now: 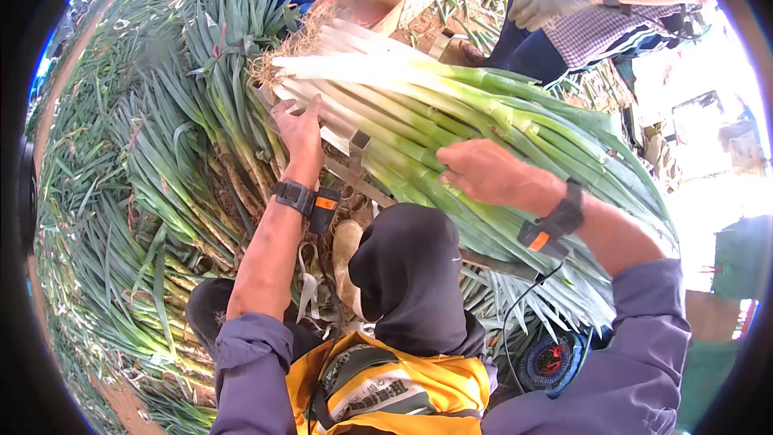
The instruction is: Cleaning, trimming, and bundling green onions in an agricultural processing facility.
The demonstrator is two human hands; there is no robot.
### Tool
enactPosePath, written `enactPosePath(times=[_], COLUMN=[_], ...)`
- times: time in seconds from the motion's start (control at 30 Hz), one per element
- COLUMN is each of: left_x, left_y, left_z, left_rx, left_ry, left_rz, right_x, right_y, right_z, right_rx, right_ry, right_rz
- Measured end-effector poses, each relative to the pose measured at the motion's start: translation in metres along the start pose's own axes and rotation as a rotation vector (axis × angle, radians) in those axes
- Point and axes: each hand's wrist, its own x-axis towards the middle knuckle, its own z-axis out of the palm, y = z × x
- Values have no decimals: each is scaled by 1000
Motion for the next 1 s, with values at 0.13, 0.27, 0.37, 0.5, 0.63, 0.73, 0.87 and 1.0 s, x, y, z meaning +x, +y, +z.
enactPosePath(times=[0.13,0.27,0.37,0.5,0.63,0.73,0.87,1.0], left_x=[-4,-23,-32,-16,-31,-22,-22,-21], left_y=[8,42,62,43,70,64,52,51], left_z=[3,-3,-7,-13,2,5,18,14], left_rx=[224,-82,69,208,385,508,707,637], left_ry=[112,-110,-83,-148,-325,-353,-268,-227], left_rz=[109,-167,-173,258,470,534,634,622], right_x=[6,9,20,45,45,51,53,55], right_y=[-1,-15,0,42,56,55,51,8], right_z=[-7,-50,-87,-103,-99,-99,-97,-103], right_rx=[-20,-98,-429,-511,-341,-334,-354,-383], right_ry=[-59,-214,193,6,-139,-105,-61,-165], right_rz=[23,188,54,103,207,185,92,113])
